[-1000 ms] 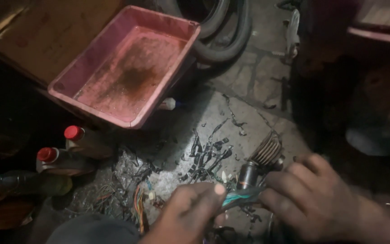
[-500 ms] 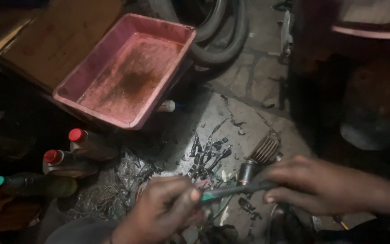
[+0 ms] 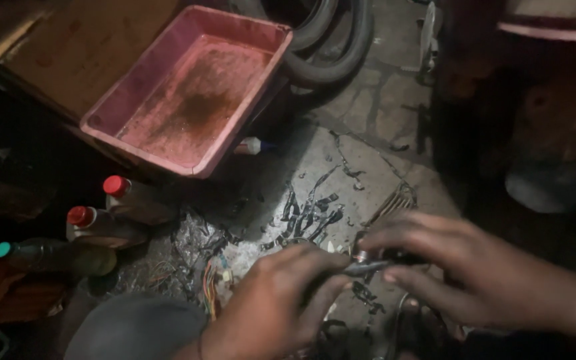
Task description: The recorder is manipulating a motorcycle wiring harness and inspecting a cylinder head.
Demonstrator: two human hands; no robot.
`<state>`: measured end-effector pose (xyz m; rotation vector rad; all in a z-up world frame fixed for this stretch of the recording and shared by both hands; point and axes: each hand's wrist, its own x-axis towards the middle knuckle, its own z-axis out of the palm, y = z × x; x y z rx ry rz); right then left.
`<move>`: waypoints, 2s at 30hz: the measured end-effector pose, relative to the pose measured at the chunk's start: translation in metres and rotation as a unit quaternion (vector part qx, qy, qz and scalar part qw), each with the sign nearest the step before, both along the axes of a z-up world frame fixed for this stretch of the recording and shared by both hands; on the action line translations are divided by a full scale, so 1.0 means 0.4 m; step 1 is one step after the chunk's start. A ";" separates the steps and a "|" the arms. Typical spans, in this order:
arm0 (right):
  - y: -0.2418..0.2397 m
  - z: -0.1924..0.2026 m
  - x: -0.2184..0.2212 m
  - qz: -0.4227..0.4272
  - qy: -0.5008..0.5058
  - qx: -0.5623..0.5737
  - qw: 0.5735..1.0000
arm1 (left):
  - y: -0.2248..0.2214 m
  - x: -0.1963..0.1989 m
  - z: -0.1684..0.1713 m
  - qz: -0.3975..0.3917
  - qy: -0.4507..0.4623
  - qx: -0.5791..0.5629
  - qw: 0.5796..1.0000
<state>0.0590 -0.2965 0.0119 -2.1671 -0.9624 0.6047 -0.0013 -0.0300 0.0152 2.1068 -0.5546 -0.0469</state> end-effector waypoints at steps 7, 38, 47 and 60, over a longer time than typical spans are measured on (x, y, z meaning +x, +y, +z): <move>0.032 -0.010 -0.006 0.043 -0.120 0.098 0.987 | 0.002 0.004 -0.020 -0.005 -0.032 -0.012 0.999; 0.014 -0.016 0.013 0.042 -0.053 0.036 0.997 | 0.038 -0.006 -0.066 -0.080 -0.378 0.176 0.905; 0.040 0.010 0.016 -0.060 0.125 -0.074 0.988 | 0.021 -0.015 -0.040 -0.113 -0.389 0.175 0.897; -0.011 -0.033 0.009 0.016 0.018 0.040 0.999 | 0.032 -0.004 -0.046 -0.079 -0.386 0.136 0.909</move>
